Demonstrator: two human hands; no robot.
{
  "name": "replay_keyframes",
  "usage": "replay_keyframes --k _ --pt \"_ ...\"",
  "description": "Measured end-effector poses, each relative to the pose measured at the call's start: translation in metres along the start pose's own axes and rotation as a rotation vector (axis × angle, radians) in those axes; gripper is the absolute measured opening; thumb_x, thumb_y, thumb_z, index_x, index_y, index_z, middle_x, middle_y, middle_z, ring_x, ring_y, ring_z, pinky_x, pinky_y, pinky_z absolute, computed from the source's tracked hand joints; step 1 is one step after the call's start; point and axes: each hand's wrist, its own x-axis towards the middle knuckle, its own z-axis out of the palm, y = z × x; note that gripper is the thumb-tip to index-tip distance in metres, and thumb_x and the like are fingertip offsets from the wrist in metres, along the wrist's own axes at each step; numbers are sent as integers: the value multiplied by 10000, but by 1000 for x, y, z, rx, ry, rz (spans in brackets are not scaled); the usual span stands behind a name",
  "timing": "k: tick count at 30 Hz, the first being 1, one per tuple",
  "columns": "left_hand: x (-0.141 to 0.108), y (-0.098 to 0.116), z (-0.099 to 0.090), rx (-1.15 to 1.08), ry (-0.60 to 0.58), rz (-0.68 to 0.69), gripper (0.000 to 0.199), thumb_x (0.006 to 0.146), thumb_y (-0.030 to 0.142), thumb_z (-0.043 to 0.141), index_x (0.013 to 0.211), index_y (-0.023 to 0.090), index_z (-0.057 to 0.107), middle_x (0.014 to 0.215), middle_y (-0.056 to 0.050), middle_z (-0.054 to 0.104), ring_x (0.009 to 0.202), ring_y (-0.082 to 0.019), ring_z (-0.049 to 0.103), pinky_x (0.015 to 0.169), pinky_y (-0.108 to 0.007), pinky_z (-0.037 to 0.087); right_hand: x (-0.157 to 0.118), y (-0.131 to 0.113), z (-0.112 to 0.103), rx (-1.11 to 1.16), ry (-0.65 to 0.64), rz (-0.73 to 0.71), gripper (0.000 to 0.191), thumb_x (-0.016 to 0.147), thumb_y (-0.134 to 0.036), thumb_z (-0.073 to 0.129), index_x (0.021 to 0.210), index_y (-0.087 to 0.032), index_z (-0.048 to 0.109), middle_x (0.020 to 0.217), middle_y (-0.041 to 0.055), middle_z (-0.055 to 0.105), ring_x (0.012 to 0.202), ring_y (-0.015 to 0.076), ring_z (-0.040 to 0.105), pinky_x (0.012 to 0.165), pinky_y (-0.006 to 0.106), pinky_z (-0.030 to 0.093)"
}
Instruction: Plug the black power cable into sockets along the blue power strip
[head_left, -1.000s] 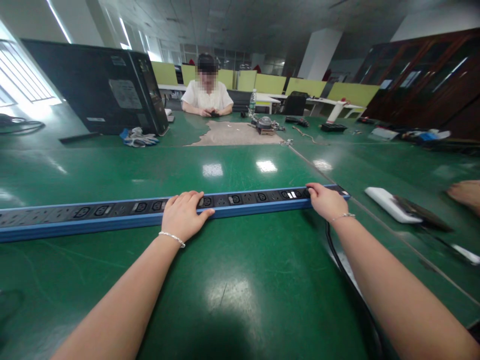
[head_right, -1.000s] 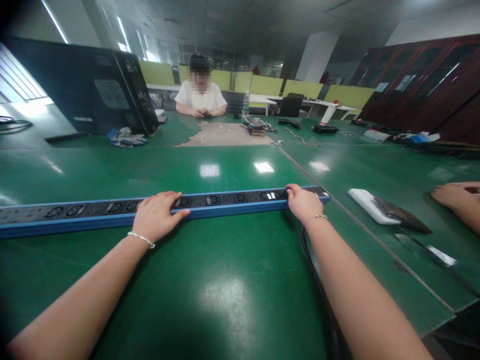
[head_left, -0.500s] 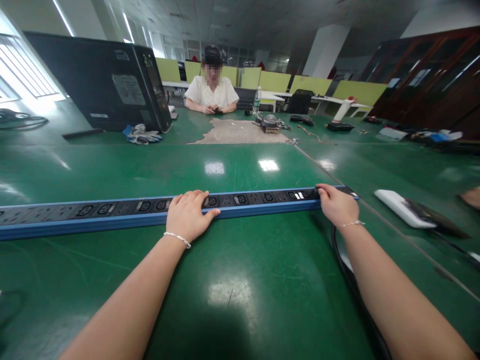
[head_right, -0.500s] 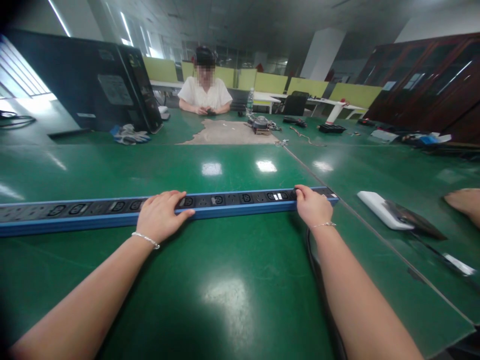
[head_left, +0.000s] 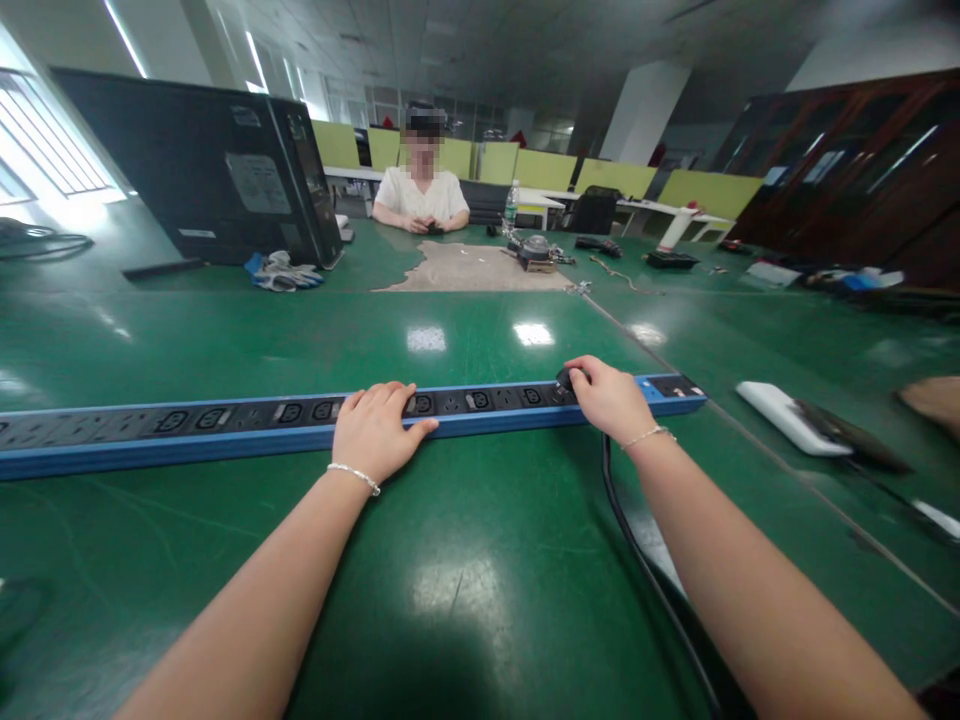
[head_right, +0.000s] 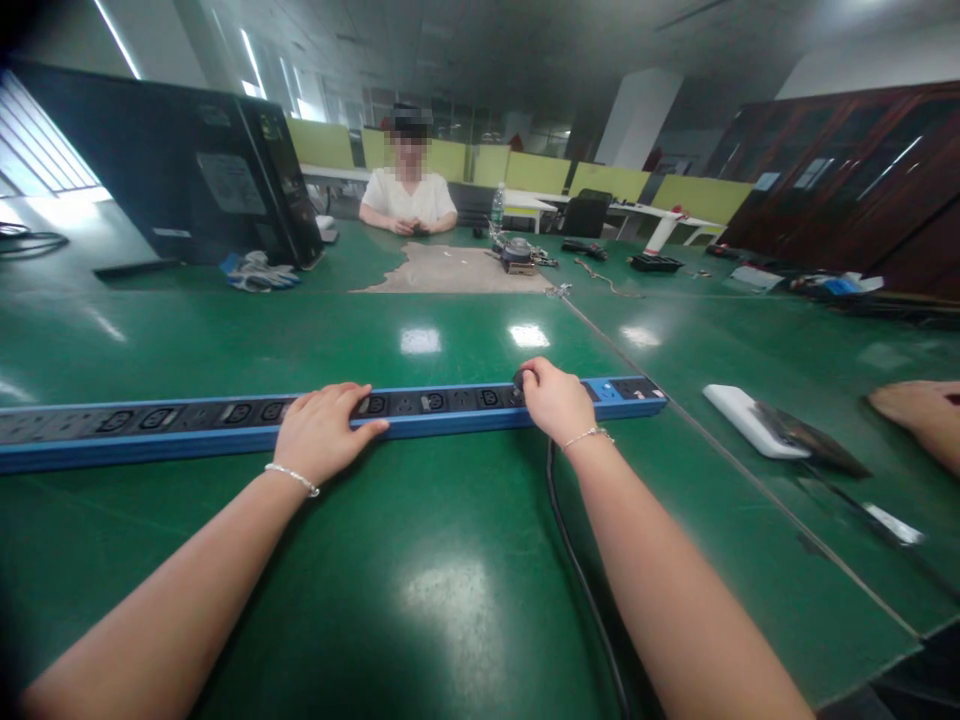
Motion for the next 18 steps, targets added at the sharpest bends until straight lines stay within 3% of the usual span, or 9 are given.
replay_keyframes --k 9,18 --pt "-1 -1 1 -22 30 15 553 789 572 432 1180 197 541 1197 -83 582 1132 -240 485 977 -411 308 -7 -10 3 -170 -101 47 330 877 -342 320 1061 -250 578 906 81 679 820 228 625 694 307 419" --pt "0 0 0 -32 7 1 550 784 572 443 1181 206 545 1208 -83 579 1146 -237 475 984 -406 300 -17 -24 14 -288 -76 61 339 892 -362 300 1103 -260 544 803 91 666 729 251 630 637 332 415"
